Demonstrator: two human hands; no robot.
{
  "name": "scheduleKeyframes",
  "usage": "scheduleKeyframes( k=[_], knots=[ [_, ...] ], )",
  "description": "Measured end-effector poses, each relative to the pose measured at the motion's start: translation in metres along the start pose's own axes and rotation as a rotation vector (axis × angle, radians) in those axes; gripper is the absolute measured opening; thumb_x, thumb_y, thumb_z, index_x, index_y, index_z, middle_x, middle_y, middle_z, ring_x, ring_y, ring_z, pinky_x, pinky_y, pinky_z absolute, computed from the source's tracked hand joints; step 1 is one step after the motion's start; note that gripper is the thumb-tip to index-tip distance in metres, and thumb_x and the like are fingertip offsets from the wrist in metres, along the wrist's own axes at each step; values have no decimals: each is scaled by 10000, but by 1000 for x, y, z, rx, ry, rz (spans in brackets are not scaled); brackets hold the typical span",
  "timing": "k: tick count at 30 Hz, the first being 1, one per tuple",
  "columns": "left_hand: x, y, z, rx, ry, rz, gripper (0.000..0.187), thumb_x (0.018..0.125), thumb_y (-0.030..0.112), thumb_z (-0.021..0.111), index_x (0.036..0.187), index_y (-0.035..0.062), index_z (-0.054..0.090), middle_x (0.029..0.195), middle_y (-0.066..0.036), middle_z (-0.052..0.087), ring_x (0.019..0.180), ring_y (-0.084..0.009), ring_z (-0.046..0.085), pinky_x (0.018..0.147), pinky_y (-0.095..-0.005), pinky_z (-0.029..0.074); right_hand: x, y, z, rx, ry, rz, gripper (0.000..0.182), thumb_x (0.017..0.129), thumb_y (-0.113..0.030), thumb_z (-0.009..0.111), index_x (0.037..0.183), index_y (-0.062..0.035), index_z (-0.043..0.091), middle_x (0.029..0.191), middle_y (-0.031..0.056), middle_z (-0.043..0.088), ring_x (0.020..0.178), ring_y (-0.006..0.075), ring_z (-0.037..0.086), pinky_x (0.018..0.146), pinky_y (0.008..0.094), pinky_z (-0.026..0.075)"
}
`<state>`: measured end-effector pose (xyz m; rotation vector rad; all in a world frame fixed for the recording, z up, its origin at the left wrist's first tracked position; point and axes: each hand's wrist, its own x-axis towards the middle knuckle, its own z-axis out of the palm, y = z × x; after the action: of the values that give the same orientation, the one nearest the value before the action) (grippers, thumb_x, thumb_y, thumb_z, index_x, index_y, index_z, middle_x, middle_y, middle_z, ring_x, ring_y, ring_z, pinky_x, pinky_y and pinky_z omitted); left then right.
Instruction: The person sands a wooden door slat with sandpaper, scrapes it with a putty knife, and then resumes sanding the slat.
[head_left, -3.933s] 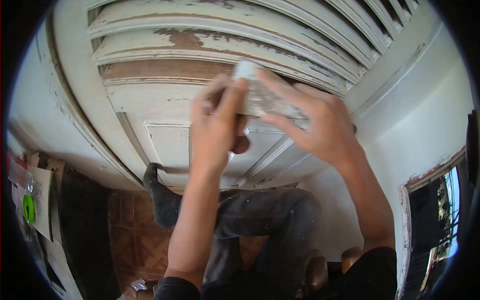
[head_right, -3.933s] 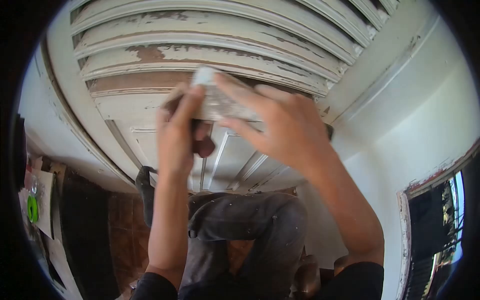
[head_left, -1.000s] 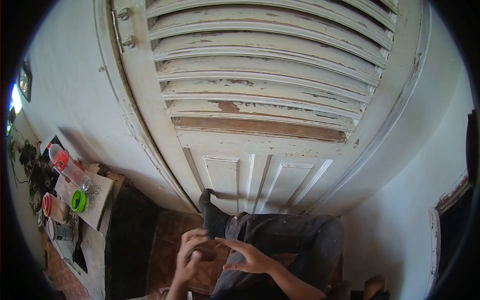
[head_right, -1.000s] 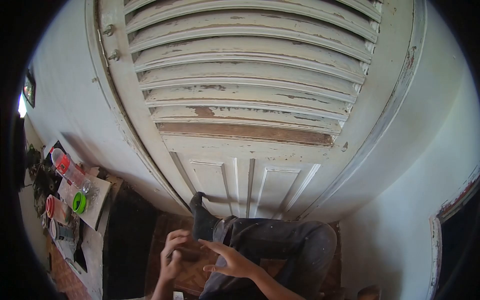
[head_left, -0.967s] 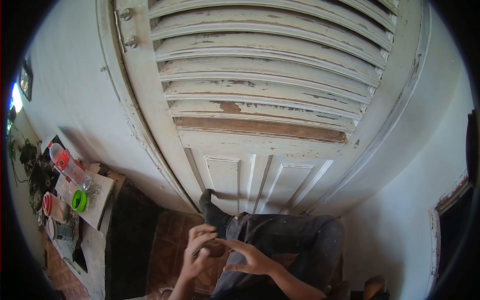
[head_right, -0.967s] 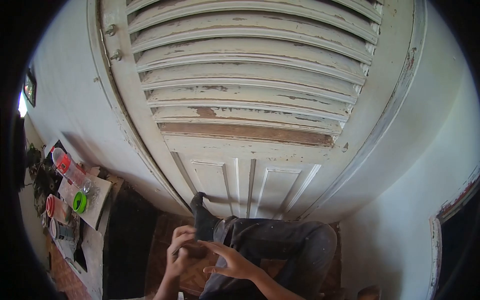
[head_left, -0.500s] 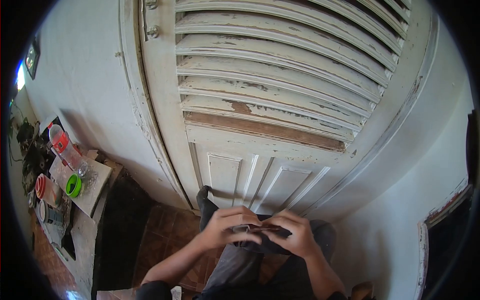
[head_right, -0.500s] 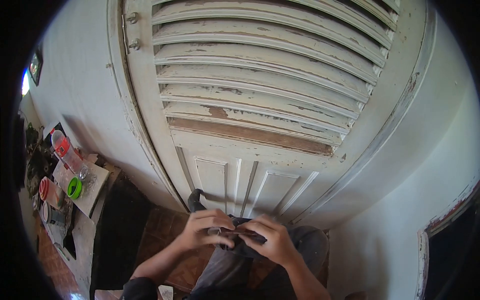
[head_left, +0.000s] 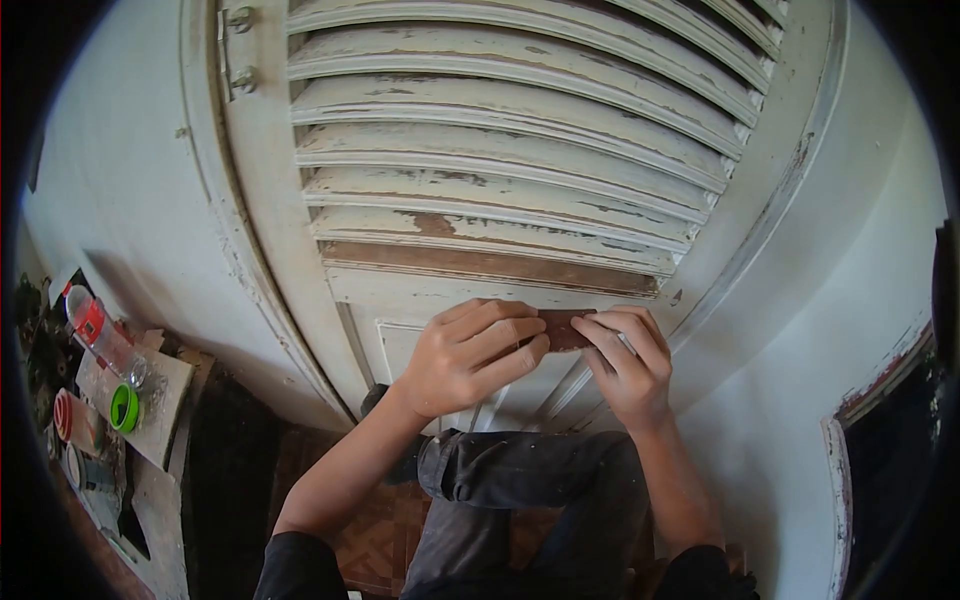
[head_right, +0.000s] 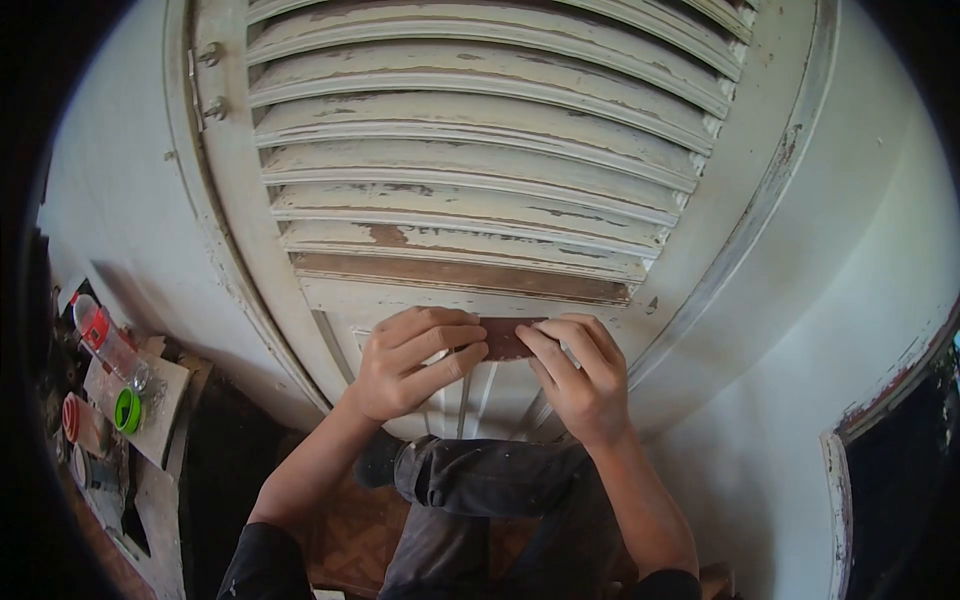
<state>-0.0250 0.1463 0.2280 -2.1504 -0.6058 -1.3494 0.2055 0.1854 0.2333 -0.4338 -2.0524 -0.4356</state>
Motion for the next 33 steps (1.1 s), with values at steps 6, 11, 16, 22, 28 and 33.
scheduleKeyframes(
  k=[6, 11, 16, 22, 28, 33],
  knots=[
    [5, -31, 19, 58, 7, 22, 236, 705, 126, 726, 915, 19, 741, 1015, -108, 728, 987, -288, 717, 783, -388, 605, 5, 27, 30, -91, 87, 20, 494, 612, 77, 816, 1093, -23, 771, 1054, 69, 667, 947, 280, 666, 810, 407, 576],
    [0, -55, 26, 113, 4, 37, 240, 674, 91, 735, 901, 12, 729, 990, -94, 729, 946, -278, 715, 730, -368, 600, 8, 48, 48, -62, 131, -56, 414, 659, 67, 801, 1068, 6, 777, 1005, 86, 675, 917, 278, 670, 786, 395, 576],
    [-2, -61, 25, 127, 29, 81, 248, 692, 94, 733, 922, 6, 715, 993, -92, 716, 923, -256, 706, 682, -349, 602, 14, 50, 46, -72, 136, -124, 383, 677, 58, 795, 1058, 28, 778, 956, 96, 671, 896, 267, 674, 764, 380, 575],
    [5, -63, 17, 152, -33, -7, 295, 694, 95, 723, 973, 4, 750, 1007, -88, 724, 939, -252, 709, 695, -351, 609, 18, 52, 49, -30, 147, -74, 383, 683, 66, 770, 1062, 15, 780, 965, 87, 675, 901, 267, 680, 759, 382, 582],
    [10, -65, 9, 198, -90, 18, 408, 650, 94, 710, 1044, 13, 775, 1002, -87, 731, 928, -264, 712, 742, -370, 611, 23, 51, 41, -26, 98, -81, 369, 689, 66, 767, 1055, 17, 772, 966, 89, 676, 894, 268, 684, 756, 381, 585],
    [11, -65, 12, 248, -96, 11, 397, 656, 92, 701, 1037, 8, 775, 974, -82, 719, 930, -262, 703, 732, -369, 600, 32, 57, 37, 21, 71, -134, 361, 689, 63, 759, 1049, 54, 746, 966, 109, 674, 882, 272, 680, 722, 364, 589]
  ],
)
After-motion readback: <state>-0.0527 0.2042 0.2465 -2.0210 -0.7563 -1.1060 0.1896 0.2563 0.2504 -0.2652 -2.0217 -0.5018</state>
